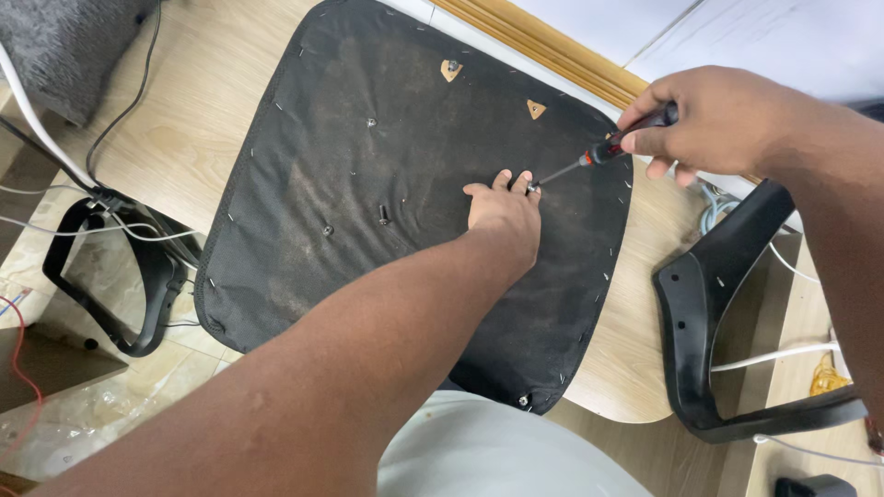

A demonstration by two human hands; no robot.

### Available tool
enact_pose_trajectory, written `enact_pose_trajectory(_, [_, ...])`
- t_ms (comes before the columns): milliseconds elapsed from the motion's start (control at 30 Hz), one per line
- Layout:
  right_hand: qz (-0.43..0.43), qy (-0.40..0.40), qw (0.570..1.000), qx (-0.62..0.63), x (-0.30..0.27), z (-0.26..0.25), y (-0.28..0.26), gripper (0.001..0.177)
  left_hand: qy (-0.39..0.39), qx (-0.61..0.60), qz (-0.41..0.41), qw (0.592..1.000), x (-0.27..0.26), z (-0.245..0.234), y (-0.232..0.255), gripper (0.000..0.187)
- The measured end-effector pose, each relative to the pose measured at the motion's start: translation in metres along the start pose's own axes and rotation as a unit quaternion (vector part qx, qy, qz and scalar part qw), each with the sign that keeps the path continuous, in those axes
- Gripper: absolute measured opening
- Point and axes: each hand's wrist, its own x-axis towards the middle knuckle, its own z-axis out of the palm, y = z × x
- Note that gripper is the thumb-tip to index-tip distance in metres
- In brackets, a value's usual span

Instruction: The person uses a screwdriver to remove screws from the underside of a black chair seat. They loosen and extract several screws one by one, placing them on the seat surface.

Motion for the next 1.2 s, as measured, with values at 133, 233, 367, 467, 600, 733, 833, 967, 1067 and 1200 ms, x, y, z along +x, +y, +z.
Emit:
enact_pose_trajectory(133, [0.037, 0.017, 0.999, -0.027, 0.005, 0.004, -0.005, 0.033, 0.012, -0.029, 0.001, 0.999, 0.005, -0.001, -0.004, 0.087])
enact_pose_trajectory(233, [-0.176, 0.06, 0.982, -0.03, 0.01, 0.003, -0.002, 0.043, 0.01, -0.034, 0.002, 0.999, 0.007, 0.0, -0.006, 0.083])
enact_pose_trajectory(367, [-0.049, 0.002, 0.997, -0.054, 0.005, 0.004, -0.004, 0.037, 0.013, -0.045, 0.007, 0.999, 0.01, 0.0, -0.006, 0.078])
enact_pose_trajectory(467, [0.02, 0.004, 0.995, -0.098, -0.003, 0.006, -0.017, 0.036, 0.005, -0.046, 0.008, 0.999, 0.011, -0.001, -0.007, 0.078])
enact_pose_trajectory(600, [-0.009, 0.027, 0.993, -0.111, -0.014, 0.007, -0.026, 0.036, 0.008, -0.044, 0.003, 0.999, 0.012, 0.0, -0.007, 0.077])
enact_pose_trajectory(733, [-0.105, 0.018, 0.988, -0.112, -0.016, 0.004, -0.028, 0.038, 0.013, -0.044, 0.002, 0.999, 0.012, 0.0, -0.006, 0.078])
enact_pose_trajectory(833, [-0.032, 0.0, 0.997, -0.064, -0.015, 0.003, -0.034, 0.033, 0.012, -0.044, 0.001, 0.999, 0.011, 0.0, -0.007, 0.076])
enact_pose_trajectory(967, [0.035, -0.021, 0.999, -0.027, -0.013, 0.003, -0.043, 0.029, 0.01, -0.053, 0.001, 0.999, 0.009, 0.0, -0.008, 0.075])
enact_pose_trajectory(1067, [0.015, -0.03, 0.998, -0.055, -0.009, 0.007, -0.046, 0.028, 0.011, -0.037, 0.01, 0.999, 0.008, 0.0, -0.009, 0.075])
enact_pose_trajectory(1200, [-0.023, -0.004, 0.988, -0.151, -0.007, 0.011, -0.043, 0.033, 0.009, -0.044, 0.007, 0.999, 0.009, -0.001, -0.009, 0.074])
